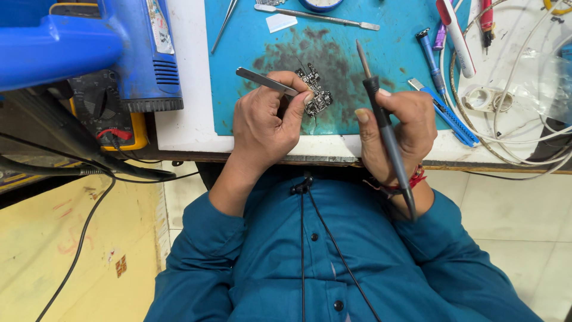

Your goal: The person solders components on a small circuit board at a repair workbench, holding the board steady with a flat metal tool in one hand while applying a soldering iron to the board's contacts with the other hand, repositioning the board to work on different points.

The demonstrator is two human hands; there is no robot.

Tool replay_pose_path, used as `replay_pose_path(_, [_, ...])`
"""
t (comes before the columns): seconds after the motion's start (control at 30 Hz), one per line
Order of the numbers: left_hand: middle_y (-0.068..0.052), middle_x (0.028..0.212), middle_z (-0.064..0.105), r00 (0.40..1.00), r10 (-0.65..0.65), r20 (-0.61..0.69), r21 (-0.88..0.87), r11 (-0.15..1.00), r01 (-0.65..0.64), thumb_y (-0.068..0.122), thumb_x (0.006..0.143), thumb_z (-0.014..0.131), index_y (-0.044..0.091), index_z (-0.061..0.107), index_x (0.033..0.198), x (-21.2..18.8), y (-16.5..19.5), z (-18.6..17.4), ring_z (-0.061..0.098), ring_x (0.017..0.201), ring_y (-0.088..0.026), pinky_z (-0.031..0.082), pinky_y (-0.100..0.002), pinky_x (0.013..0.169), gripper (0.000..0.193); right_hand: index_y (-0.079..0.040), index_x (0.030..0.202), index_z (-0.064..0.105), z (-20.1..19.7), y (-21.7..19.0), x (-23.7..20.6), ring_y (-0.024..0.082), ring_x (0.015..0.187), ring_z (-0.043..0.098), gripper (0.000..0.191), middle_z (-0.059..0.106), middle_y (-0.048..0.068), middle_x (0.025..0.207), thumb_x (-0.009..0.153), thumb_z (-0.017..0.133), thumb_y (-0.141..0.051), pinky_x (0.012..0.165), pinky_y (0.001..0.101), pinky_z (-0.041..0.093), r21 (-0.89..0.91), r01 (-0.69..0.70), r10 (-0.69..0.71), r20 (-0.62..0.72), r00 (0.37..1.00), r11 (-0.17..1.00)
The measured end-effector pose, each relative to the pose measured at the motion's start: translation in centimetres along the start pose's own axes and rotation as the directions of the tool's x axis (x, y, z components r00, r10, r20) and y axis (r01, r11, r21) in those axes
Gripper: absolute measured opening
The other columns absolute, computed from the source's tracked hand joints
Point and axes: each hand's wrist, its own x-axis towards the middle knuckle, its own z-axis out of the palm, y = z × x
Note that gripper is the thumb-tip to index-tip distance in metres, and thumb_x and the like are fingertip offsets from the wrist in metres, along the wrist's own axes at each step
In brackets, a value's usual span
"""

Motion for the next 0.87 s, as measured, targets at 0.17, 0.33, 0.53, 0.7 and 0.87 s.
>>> replay_pose_path(0.17, [-0.003, 0.078, 0.07, 1.0, 0.024, -0.008, -0.014, 1.0, -0.024, 0.011, 0.102, 0.073, 0.006, 0.063, 0.103, -0.1, -0.3, -0.2, 0.068, 0.061, -0.013, 0.05, -0.028, 0.057, 0.012, 0.001, 0.112, 0.068, 0.0, 0.0, -0.7, 0.026, 0.076, 0.067, 0.018, 0.069, 0.015, 0.096, 0.101, 0.074, -0.012, 0.068, 0.0324, 0.05, 0.045, -0.022, 0.018, 0.088, 0.996, 0.999])
replay_pose_path(0.33, [-0.003, 0.083, 0.071, 0.999, 0.05, -0.013, -0.003, 0.999, -0.05, 0.01, 0.101, 0.074, 0.007, 0.063, 0.103, 0.0, -1.3, -0.5, 0.068, 0.062, -0.014, 0.05, -0.028, 0.058, 0.012, -0.002, 0.094, 0.062, 0.6, 0.5, -0.6, 0.026, 0.066, 0.067, 0.013, 0.071, 0.014, 0.087, 0.103, 0.067, -0.01, 0.061, 0.0333, 0.051, 0.096, 0.06, -0.075, 0.158, 0.985, 0.994])
replay_pose_path(0.53, [-0.002, 0.082, 0.071, 0.999, 0.048, -0.013, 0.005, 0.999, -0.048, 0.009, 0.1, 0.075, 0.006, 0.063, 0.102, 0.2, -2.2, -0.8, 0.067, 0.061, -0.013, 0.05, -0.028, 0.057, 0.012, -0.003, 0.09, 0.06, 1.6, 0.7, -0.4, 0.027, 0.07, 0.067, 0.015, 0.07, 0.013, 0.083, 0.101, 0.067, -0.01, 0.06, 0.0337, 0.05, 0.096, 0.068, -0.084, 0.173, 0.981, 0.993])
replay_pose_path(0.7, [-0.003, 0.085, 0.072, 0.998, 0.057, -0.013, 0.008, 0.998, -0.057, 0.008, 0.1, 0.075, 0.006, 0.063, 0.101, 0.4, -2.6, -0.3, 0.067, 0.062, -0.013, 0.05, -0.028, 0.058, 0.013, -0.002, 0.09, 0.06, 1.8, 1.2, -0.1, 0.028, 0.069, 0.066, 0.015, 0.07, 0.013, 0.082, 0.1, 0.067, -0.011, 0.06, 0.0346, 0.05, 0.102, 0.085, -0.102, 0.17, 0.98, 0.991])
replay_pose_path(0.87, [-0.004, 0.088, 0.072, 0.998, 0.058, -0.012, 0.002, 0.998, -0.058, 0.008, 0.1, 0.075, 0.007, 0.063, 0.101, 1.4, -4.2, 1.7, 0.069, 0.064, -0.013, 0.051, -0.028, 0.059, 0.012, -0.003, 0.092, 0.061, 1.7, 1.3, -0.1, 0.027, 0.064, 0.066, 0.014, 0.071, 0.013, 0.084, 0.101, 0.068, -0.011, 0.06, 0.0346, 0.05, 0.104, 0.071, -0.089, 0.175, 0.98, 0.992])
